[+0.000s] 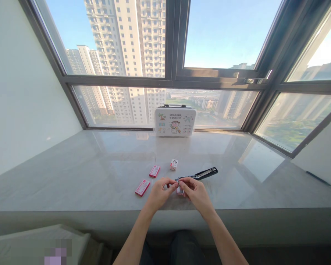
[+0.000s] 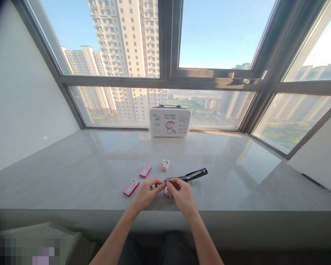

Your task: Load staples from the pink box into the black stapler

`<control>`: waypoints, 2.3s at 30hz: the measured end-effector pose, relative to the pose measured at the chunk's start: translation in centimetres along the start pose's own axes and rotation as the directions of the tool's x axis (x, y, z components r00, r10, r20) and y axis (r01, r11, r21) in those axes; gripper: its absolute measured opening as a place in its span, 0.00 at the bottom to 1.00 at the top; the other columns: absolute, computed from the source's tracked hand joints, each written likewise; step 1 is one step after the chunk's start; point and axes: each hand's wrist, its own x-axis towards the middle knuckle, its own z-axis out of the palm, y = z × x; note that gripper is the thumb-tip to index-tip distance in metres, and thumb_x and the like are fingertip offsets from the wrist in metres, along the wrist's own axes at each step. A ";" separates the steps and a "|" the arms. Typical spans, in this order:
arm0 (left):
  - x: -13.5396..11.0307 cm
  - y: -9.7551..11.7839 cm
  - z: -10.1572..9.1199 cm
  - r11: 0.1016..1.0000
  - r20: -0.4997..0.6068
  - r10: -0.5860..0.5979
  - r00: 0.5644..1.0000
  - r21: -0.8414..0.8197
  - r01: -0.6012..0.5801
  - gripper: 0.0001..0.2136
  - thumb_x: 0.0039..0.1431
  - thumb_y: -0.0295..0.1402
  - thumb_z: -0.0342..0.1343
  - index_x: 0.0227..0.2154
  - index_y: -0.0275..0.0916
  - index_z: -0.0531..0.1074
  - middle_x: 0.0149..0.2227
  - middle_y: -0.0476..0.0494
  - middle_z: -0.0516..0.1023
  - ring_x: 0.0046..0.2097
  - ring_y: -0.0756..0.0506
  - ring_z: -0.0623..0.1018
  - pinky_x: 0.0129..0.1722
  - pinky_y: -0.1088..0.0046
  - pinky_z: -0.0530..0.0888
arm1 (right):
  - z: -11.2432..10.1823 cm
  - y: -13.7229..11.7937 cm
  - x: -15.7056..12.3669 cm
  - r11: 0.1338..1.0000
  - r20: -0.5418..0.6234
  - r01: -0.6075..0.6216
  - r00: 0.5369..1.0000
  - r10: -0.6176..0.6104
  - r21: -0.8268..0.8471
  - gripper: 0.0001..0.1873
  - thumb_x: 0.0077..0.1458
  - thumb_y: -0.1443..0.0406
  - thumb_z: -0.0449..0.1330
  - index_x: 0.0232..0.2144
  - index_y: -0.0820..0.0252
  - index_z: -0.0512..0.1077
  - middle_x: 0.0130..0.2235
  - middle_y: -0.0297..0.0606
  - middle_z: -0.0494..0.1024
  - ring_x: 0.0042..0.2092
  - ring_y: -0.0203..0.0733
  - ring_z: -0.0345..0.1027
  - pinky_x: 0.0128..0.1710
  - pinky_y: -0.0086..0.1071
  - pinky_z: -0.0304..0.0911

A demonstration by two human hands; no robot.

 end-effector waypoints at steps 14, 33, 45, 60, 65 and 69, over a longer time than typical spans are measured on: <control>-0.4 0.7 0.1 0.994 -0.047 0.063 0.997 0.087 -0.059 0.14 0.64 0.44 0.52 0.41 0.43 0.78 0.38 0.46 0.77 0.41 0.45 0.74 0.40 0.72 0.69 | -1.3 -0.3 0.9 0.973 -0.002 0.125 0.992 -0.128 -0.194 0.22 0.54 0.48 0.63 0.40 0.59 0.78 0.33 0.36 0.78 0.32 0.38 0.69 0.32 0.29 0.66; -0.7 0.8 0.3 0.968 0.037 0.042 0.998 0.246 -0.050 0.12 0.52 0.40 0.65 0.40 0.46 0.76 0.35 0.50 0.79 0.42 0.43 0.75 0.44 0.69 0.65 | -2.5 -0.8 1.2 0.800 0.241 0.314 0.946 -0.217 -0.511 0.06 0.54 0.64 0.62 0.34 0.57 0.79 0.32 0.35 0.77 0.33 0.38 0.68 0.35 0.29 0.60; -0.6 0.2 0.3 0.989 0.049 0.061 0.997 0.130 -0.067 0.11 0.60 0.42 0.59 0.43 0.48 0.79 0.35 0.50 0.78 0.33 0.49 0.73 0.36 0.73 0.66 | -2.2 0.0 0.7 0.865 0.221 0.290 0.952 -0.214 -0.411 0.08 0.57 0.61 0.63 0.39 0.55 0.79 0.32 0.33 0.79 0.31 0.37 0.67 0.32 0.29 0.60; -0.5 -0.5 0.6 0.998 -0.023 0.039 0.999 0.046 -0.038 0.10 0.60 0.41 0.58 0.41 0.44 0.79 0.35 0.50 0.78 0.32 0.50 0.71 0.32 0.76 0.66 | -2.9 0.6 1.5 0.795 0.236 0.363 0.931 -0.280 -0.487 0.06 0.56 0.61 0.65 0.35 0.56 0.78 0.38 0.36 0.77 0.38 0.40 0.70 0.36 0.29 0.61; -0.3 -0.6 0.3 1.000 0.003 -0.010 1.000 -0.006 0.010 0.13 0.59 0.43 0.58 0.42 0.43 0.80 0.34 0.49 0.79 0.32 0.49 0.72 0.29 0.76 0.64 | -2.2 0.6 1.4 0.776 0.232 0.392 0.920 -0.316 -0.494 0.04 0.56 0.63 0.64 0.35 0.56 0.76 0.37 0.35 0.77 0.38 0.40 0.69 0.36 0.29 0.61; -0.1 -0.6 0.1 0.999 0.014 -0.022 1.000 -0.041 0.023 0.15 0.59 0.45 0.59 0.41 0.41 0.80 0.34 0.48 0.80 0.32 0.49 0.72 0.30 0.75 0.64 | -1.7 0.4 1.2 0.786 0.232 0.411 0.911 -0.340 -0.462 0.10 0.56 0.65 0.64 0.42 0.54 0.75 0.38 0.34 0.78 0.40 0.40 0.70 0.39 0.29 0.62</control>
